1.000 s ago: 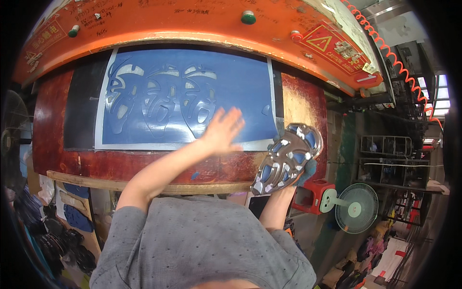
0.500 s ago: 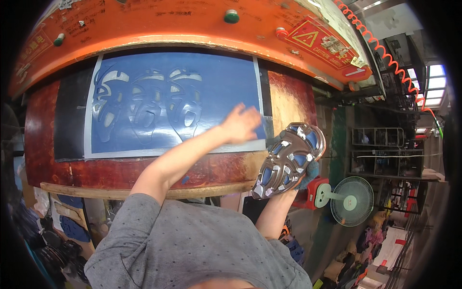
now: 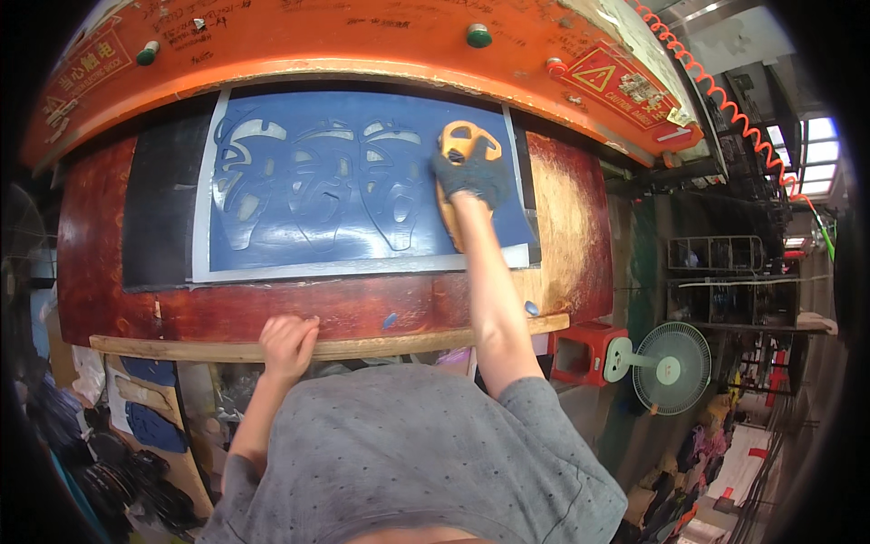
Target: The person places a blue sheet onto a heated press, closes the press, and uses a yellow squeegee to smooth the sheet. They then remove the sheet, peel away cut-out shapes, and repeat the pressing and peeling cycle several times.
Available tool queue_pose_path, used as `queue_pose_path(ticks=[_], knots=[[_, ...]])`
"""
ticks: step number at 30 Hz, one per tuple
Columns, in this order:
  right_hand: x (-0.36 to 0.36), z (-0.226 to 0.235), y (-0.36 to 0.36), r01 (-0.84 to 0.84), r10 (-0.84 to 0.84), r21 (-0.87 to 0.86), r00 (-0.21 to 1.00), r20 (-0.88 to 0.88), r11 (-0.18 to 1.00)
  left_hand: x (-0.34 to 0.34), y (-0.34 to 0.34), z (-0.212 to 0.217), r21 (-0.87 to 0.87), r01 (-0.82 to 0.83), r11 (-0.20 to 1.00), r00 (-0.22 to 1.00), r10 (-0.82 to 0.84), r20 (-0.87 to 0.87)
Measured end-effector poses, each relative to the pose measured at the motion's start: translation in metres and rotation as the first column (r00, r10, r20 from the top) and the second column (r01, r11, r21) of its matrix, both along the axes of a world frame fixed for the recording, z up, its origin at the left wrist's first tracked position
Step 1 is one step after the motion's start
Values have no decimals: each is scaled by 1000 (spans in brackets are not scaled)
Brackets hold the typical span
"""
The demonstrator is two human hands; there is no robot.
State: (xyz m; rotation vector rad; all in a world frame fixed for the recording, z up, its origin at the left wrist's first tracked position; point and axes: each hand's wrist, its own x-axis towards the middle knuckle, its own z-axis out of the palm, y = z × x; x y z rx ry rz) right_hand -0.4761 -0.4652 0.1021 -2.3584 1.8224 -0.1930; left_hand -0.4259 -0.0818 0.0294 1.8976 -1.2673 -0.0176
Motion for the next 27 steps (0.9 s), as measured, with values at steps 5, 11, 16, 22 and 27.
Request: queue_pose_path(ticks=[5, 11, 16, 22, 27], knots=[[8, -4, 18, -16, 19, -25, 992, 125, 1000, -2, 29, -18, -65, -162, 985, 985, 165, 46], [-19, -6, 46, -206, 181, -185, 973, -144, 961, 3, 15, -19, 43, -238, 970, 970, 235, 64], [-24, -38, 48, -152, 201, -295, 969, 142, 943, 10, 17, -23, 77, -155, 985, 986, 150, 66], [1, -41, 34, -49, 81, -176, 981, 178, 983, 19, 17, -31, 15, -120, 993, 982, 117, 146], [0, -15, 1, -226, 189, 47, 898, 398, 973, 24, 12, -37, -67, -129, 989, 970, 140, 199]])
